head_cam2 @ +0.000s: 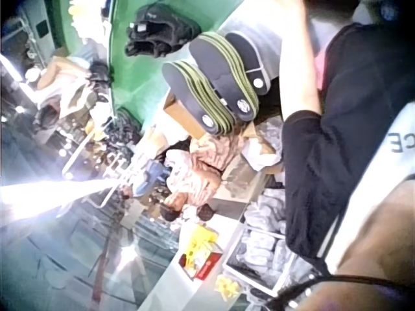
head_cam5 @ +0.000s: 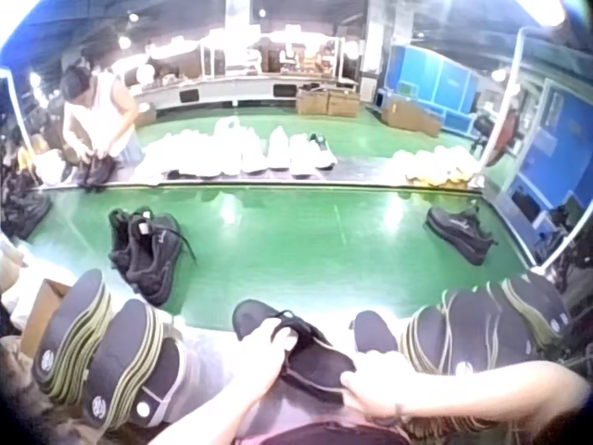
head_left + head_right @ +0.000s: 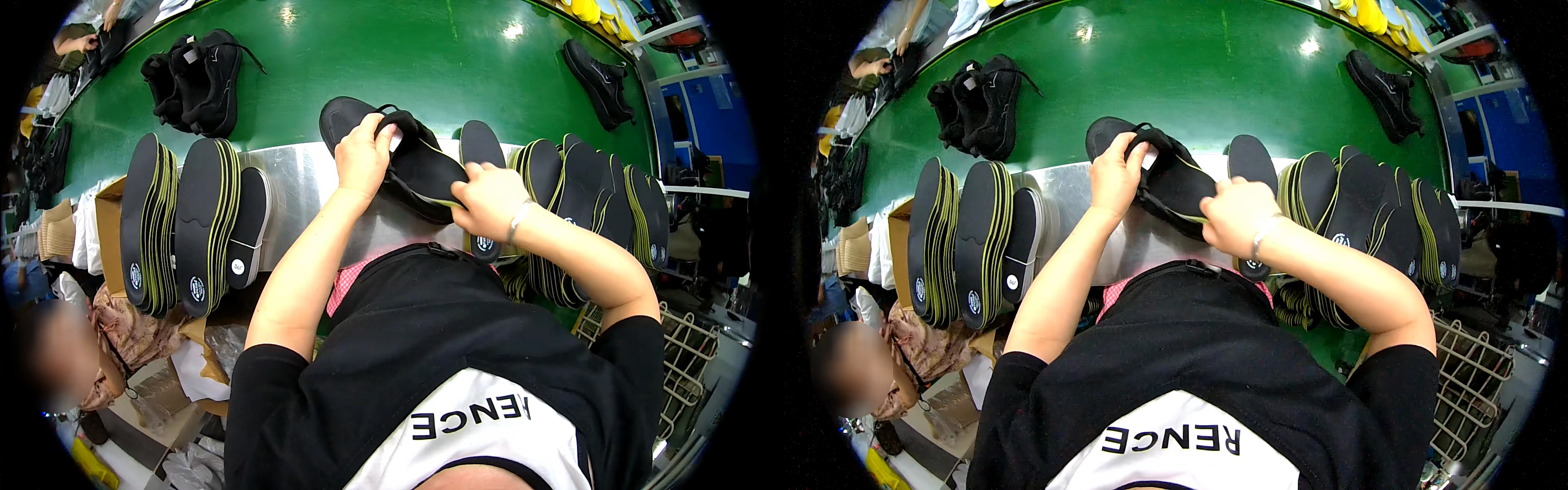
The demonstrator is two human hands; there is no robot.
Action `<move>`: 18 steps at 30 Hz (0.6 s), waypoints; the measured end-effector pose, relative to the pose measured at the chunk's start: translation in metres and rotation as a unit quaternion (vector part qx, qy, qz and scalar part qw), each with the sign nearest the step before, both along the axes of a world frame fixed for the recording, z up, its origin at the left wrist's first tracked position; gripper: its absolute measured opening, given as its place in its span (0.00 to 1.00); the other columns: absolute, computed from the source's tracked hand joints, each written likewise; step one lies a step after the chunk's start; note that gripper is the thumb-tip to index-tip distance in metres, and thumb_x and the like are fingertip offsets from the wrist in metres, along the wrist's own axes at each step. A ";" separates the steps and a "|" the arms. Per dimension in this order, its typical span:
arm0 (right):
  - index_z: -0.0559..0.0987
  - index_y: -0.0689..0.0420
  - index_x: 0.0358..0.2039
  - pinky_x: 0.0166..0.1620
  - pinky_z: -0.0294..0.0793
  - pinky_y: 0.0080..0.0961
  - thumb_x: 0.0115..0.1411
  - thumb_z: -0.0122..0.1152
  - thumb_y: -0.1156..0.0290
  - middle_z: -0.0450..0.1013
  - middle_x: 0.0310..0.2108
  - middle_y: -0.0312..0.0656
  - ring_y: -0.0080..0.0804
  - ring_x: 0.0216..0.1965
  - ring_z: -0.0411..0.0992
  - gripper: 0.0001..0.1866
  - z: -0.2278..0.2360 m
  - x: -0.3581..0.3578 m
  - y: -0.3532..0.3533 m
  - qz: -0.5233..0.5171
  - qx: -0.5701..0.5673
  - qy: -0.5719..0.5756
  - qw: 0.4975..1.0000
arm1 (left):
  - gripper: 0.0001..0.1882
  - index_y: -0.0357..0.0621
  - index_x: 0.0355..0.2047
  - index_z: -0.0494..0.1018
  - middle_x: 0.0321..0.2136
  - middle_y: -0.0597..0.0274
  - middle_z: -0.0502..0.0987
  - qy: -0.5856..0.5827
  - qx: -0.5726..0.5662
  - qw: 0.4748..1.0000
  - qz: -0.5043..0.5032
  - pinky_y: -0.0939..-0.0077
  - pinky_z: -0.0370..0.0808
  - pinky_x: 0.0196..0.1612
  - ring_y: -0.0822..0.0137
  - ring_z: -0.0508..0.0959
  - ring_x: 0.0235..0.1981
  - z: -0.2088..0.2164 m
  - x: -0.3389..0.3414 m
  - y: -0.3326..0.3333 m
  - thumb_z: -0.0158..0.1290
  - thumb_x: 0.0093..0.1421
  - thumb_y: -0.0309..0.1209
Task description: The person checks tags and insoles of shoes by hand, places them on a conveyor belt, and retrieves more insoles from a cart.
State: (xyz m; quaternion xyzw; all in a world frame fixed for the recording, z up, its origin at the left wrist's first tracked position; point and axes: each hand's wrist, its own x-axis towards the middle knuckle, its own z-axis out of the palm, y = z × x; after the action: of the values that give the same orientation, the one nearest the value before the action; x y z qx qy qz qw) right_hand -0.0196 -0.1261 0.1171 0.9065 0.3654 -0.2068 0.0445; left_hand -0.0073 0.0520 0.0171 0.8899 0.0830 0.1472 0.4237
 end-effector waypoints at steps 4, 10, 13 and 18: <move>0.77 0.59 0.22 0.32 0.71 0.32 0.43 0.50 0.68 0.71 0.27 0.48 0.41 0.31 0.71 0.10 -0.018 0.012 0.023 0.016 -0.014 0.008 1.000 | 0.11 0.45 0.32 0.71 0.21 0.54 0.74 -0.005 -0.009 1.000 -0.008 0.70 0.70 0.27 0.57 0.75 0.23 0.000 -0.001 0.000 0.50 0.51 0.37; 0.77 0.60 0.23 0.36 0.71 0.32 0.43 0.49 0.71 0.71 0.28 0.52 0.43 0.31 0.71 0.10 -0.044 0.022 0.040 0.033 -0.019 0.039 0.999 | 0.11 0.44 0.29 0.70 0.21 0.54 0.73 -0.037 -0.021 0.999 0.006 0.66 0.68 0.28 0.54 0.73 0.24 -0.006 0.001 0.000 0.49 0.52 0.38; 0.77 0.60 0.23 0.37 0.70 0.30 0.42 0.50 0.72 0.71 0.28 0.51 0.42 0.32 0.71 0.09 -0.067 0.019 0.042 0.053 -0.032 0.043 0.997 | 0.11 0.44 0.29 0.70 0.21 0.54 0.73 -0.011 -0.036 0.999 0.006 0.66 0.68 0.28 0.54 0.73 0.24 -0.003 -0.003 -0.003 0.49 0.52 0.38; 0.78 0.59 0.23 0.37 0.70 0.28 0.43 0.50 0.73 0.71 0.29 0.51 0.41 0.33 0.71 0.09 -0.078 0.019 0.035 0.064 -0.022 0.050 0.996 | 0.11 0.46 0.32 0.71 0.22 0.55 0.74 -0.002 -0.026 1.000 0.010 0.73 0.69 0.27 0.61 0.75 0.23 -0.004 -0.004 -0.002 0.50 0.51 0.37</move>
State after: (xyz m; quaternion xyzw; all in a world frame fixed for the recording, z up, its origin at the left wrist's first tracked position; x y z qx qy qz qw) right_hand -0.0005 -0.0912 0.0393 0.8687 0.4197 -0.2564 0.0589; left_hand -0.0110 0.0500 0.0132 0.8774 0.0949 0.1514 0.4451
